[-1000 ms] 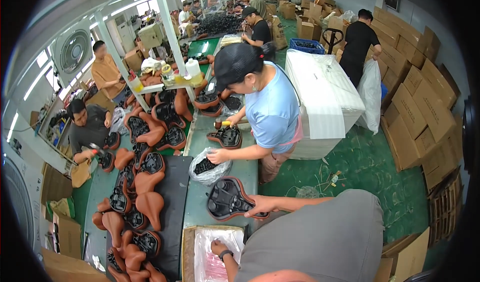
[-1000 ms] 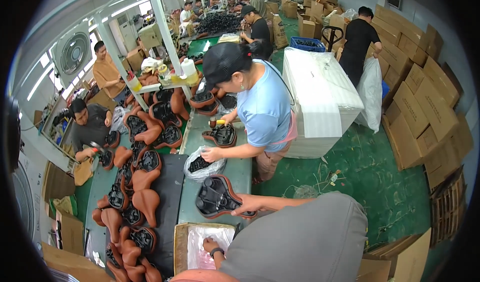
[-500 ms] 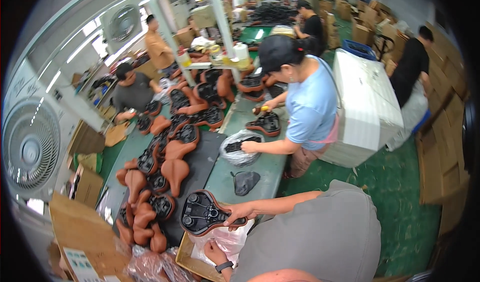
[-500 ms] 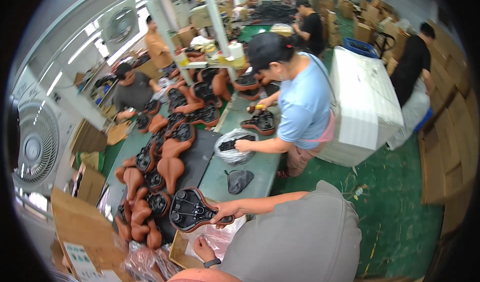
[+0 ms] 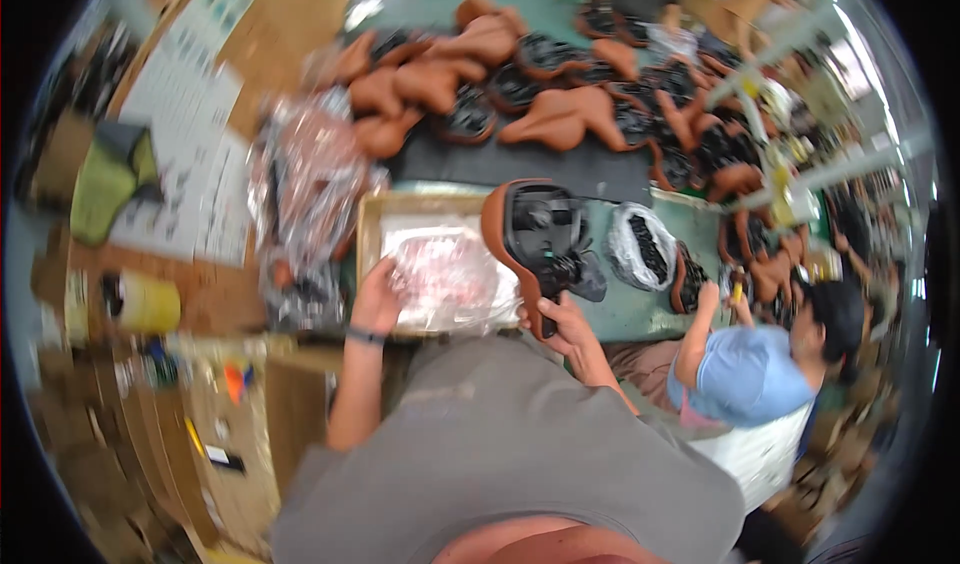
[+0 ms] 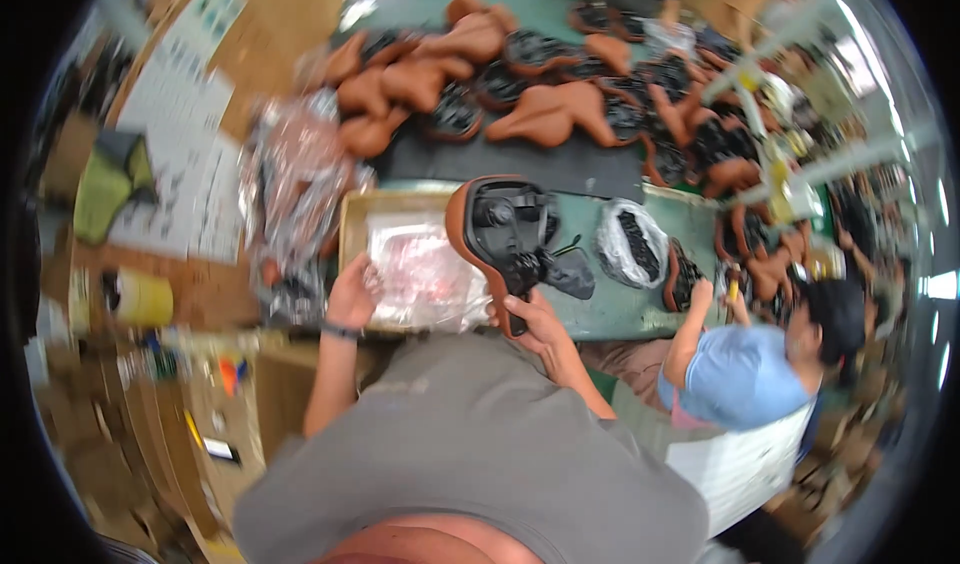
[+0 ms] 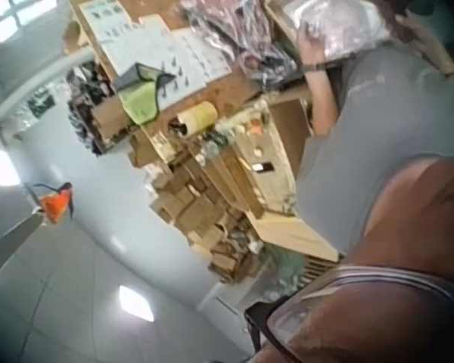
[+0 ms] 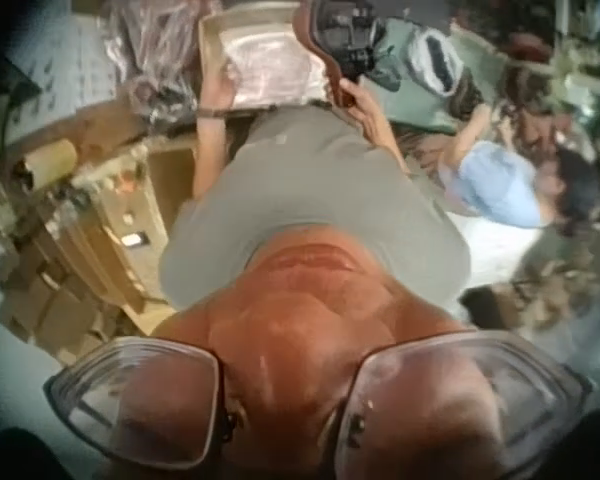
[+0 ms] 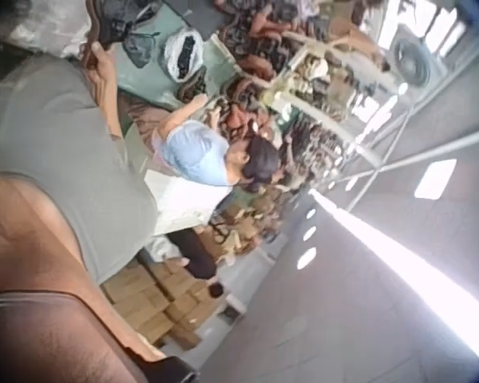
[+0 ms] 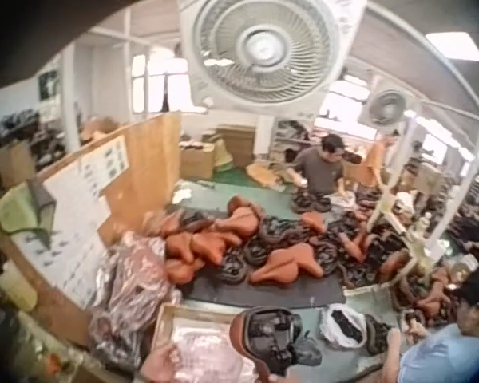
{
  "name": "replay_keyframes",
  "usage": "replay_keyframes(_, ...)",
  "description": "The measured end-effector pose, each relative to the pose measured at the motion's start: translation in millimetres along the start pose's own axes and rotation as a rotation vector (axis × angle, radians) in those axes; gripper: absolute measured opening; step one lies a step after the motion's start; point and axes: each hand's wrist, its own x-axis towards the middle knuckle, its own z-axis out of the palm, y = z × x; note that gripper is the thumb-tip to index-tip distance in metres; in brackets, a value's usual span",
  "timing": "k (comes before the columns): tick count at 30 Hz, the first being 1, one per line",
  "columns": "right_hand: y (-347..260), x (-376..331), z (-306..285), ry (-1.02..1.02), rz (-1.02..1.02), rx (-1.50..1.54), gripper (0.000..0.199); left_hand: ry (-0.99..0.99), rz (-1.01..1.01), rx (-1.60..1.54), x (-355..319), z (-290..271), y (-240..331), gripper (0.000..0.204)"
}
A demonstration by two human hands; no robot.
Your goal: Packing bicycle seats into cardboard boxes for shipping.
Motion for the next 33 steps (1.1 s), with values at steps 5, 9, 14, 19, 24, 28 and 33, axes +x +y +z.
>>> replay_keyframes(5, -7, 19, 16, 0.145, -0.57, -1.413, 0.088, -0.087, 0.34, 0.676, 14, 82, 16, 0.021)
replay_keyframes(9, -6, 45, 11, 0.541, -0.274, -1.219, 0.101, -0.875, 0.66, 1.006, -24, 156, 4, 0.018)
replay_keyframes(14, -45, 127, 33, 0.316, -0.362, -0.686, 0.072, -0.376, 0.231, 0.75, 16, 113, -4, 0.029)
replay_keyframes(19, -110, 229, 78, -0.319, -0.698, -1.33, 0.078, -0.009, 0.356, 0.788, 101, 110, 93, 0.04)
replay_keyframes(24, -153, 435, 47, 0.189, -0.818, -1.462, 0.084, 0.249, 0.597, 0.035, 125, 21, 211, 0.056)
replay_keyframes(28, -157, 541, 52, 0.381, -0.486, -1.456, 0.091, 0.48, 0.781, 0.155, 107, -6, 217, 0.065)
replay_keyframes(33, -145, 578, 41, 0.328, -0.157, -1.628, 0.094, 0.892, 0.84, 0.514, 99, -59, 185, 0.067)
